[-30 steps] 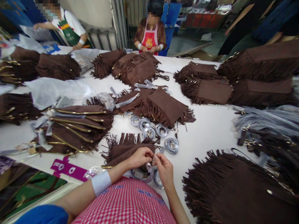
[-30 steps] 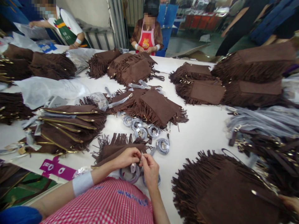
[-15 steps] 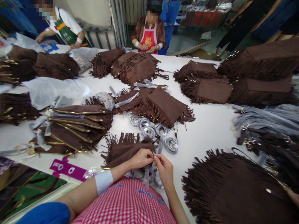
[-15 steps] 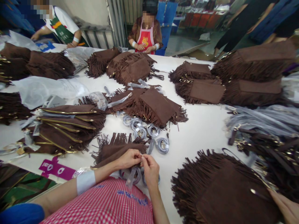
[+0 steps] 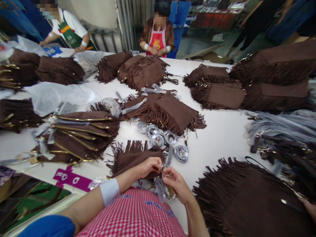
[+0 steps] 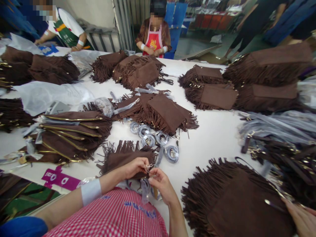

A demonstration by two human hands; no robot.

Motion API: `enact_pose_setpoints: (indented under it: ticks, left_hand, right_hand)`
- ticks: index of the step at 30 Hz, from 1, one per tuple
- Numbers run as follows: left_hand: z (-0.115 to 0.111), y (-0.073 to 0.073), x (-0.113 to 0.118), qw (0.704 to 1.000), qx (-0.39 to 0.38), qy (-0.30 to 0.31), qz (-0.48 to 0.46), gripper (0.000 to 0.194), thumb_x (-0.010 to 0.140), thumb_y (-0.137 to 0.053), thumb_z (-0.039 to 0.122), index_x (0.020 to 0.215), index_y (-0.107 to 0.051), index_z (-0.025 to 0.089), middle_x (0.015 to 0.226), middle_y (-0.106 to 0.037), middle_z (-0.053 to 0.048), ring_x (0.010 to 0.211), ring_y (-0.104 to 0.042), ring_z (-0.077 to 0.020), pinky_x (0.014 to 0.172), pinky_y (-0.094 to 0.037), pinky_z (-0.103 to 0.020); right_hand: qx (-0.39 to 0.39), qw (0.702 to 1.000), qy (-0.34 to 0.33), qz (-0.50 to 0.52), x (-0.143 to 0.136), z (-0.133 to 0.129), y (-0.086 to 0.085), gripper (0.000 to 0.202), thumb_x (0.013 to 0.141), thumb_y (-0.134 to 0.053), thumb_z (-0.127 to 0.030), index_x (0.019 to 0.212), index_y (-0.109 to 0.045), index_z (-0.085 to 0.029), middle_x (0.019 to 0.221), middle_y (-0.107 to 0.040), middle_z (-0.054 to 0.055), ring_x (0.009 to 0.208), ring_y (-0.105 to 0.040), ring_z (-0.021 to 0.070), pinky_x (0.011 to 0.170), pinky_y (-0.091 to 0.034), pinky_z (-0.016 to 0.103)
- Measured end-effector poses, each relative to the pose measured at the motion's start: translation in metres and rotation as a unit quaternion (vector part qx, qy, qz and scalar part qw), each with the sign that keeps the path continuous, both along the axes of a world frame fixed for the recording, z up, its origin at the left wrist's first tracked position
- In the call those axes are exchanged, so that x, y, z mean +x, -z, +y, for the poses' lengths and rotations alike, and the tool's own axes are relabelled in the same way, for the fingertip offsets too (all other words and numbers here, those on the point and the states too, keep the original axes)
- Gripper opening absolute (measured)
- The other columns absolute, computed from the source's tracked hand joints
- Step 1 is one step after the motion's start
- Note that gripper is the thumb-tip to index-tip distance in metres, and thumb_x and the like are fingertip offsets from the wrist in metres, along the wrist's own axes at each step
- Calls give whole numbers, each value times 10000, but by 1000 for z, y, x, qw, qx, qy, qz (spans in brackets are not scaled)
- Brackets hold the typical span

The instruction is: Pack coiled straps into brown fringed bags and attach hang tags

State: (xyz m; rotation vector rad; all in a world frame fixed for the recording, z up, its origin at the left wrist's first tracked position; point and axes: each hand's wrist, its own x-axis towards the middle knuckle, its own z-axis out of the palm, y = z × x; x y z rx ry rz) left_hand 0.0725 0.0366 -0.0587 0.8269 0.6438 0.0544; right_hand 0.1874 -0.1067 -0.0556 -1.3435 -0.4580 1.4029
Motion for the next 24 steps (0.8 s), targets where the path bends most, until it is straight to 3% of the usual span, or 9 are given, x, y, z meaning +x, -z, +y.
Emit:
enact_pose_setpoints:
  ticks: [3,6,9,11,13,15,17,20,24]
  left_hand:
    - [3,4,-2,998,-62,-11,-16,105,535,-575,177,628,-551,134,651,-581,-8,612,-534,-123,619,-421,-249]
    - [5,8,-5,992,-119,-37,-26,119,539,-584,168,650,-568,130,662,-608,-26,614,-556,-136,636,-428,-267]
    - [5,9,-8,984,-159,-56,-50,104,560,-588,162,658,-575,129,679,-641,-48,651,-587,-150,681,-434,-273]
    - [4,8,-10,979,-177,-68,-72,93,580,-600,172,656,-578,124,738,-672,-77,717,-615,-166,722,-441,-277]
    - [3,7,-11,978,-185,-71,-71,102,594,-622,180,663,-583,115,832,-696,-108,705,-614,-153,698,-445,-263]
    - [2,8,-12,980,-178,-71,-47,120,586,-649,153,684,-599,105,928,-699,-117,580,-556,-91,563,-394,-208]
    - [1,10,-12,985,-157,-75,-15,175,558,-674,99,730,-640,94,991,-687,-108,467,-439,-19,441,-253,-164]
    - [-2,13,-11,988,-128,-88,16,280,555,-735,103,834,-705,91,1016,-668,-112,433,-372,23,405,-113,-157]
    - [-8,15,-11,996,-41,-74,24,328,608,-757,231,913,-727,113,959,-685,-111,477,-503,-33,398,-166,-153]
  right_hand:
    - [9,993,27,117,0,-11,-1,318,739,-741,-475,932,-668,-233,987,-697,54,946,-650,228,742,-499,301]
    - [4,976,70,208,-1,-19,2,444,780,-645,-587,1032,-694,-225,1197,-664,111,1166,-584,281,797,-515,342]
    - [-10,973,74,217,-3,-21,6,486,698,-758,-476,1109,-678,-230,1258,-639,117,1234,-542,283,794,-527,321]
    - [-22,985,82,152,-4,-19,12,486,629,-823,-393,1062,-678,-229,1169,-682,114,1160,-597,282,748,-542,306]
    - [-37,991,109,68,-7,-14,19,419,610,-830,-422,938,-668,-218,989,-719,92,974,-676,266,665,-554,304]
    - [-50,989,139,5,-10,-9,26,389,636,-789,-504,832,-625,-211,841,-701,47,780,-688,224,595,-555,304]
    - [-52,987,149,-34,-11,-4,30,394,665,-747,-547,805,-600,-209,773,-668,14,673,-657,185,568,-551,297]
    - [-42,985,130,-103,-12,-2,28,372,696,-709,-542,797,-605,-199,647,-606,-19,572,-593,153,540,-524,270]
    - [-31,979,74,-188,-9,0,20,267,751,-641,-458,713,-587,-200,509,-503,-55,444,-499,127,457,-429,234]
